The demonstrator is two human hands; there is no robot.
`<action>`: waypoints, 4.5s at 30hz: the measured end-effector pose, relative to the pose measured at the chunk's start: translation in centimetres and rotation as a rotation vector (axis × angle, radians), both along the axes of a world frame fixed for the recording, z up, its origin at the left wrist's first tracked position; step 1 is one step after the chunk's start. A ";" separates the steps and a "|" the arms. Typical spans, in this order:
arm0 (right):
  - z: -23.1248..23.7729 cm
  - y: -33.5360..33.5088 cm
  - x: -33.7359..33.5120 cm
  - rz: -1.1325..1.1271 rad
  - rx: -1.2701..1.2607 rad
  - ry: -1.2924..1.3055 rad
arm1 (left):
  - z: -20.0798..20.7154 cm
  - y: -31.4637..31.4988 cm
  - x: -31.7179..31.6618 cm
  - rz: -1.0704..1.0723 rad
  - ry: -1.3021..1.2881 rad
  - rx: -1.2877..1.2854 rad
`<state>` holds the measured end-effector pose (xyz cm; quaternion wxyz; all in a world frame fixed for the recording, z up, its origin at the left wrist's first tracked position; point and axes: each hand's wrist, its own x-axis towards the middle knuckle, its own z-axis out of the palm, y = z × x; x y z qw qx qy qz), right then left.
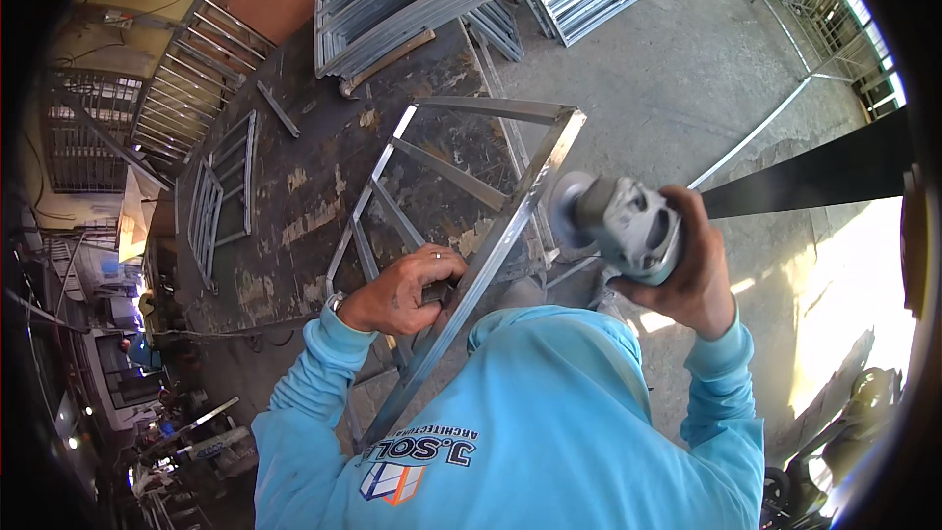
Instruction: Grind and smooth welds on metal window or gate frames using an angle grinder.
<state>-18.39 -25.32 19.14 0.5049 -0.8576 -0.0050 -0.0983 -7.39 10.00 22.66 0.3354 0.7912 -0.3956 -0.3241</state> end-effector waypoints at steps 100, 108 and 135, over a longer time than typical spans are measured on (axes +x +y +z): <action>-7.2 2.3 9.5 0.221 0.836 -0.015 | 4.6 8.1 13.7 1.485 -0.331 -0.949; -3.0 5.5 17.1 0.327 0.749 -0.171 | 4.5 7.1 10.7 1.542 -0.415 -0.971; 0.8 4.9 21.6 0.500 0.488 -0.348 | 4.3 6.9 9.3 1.456 -0.441 -1.006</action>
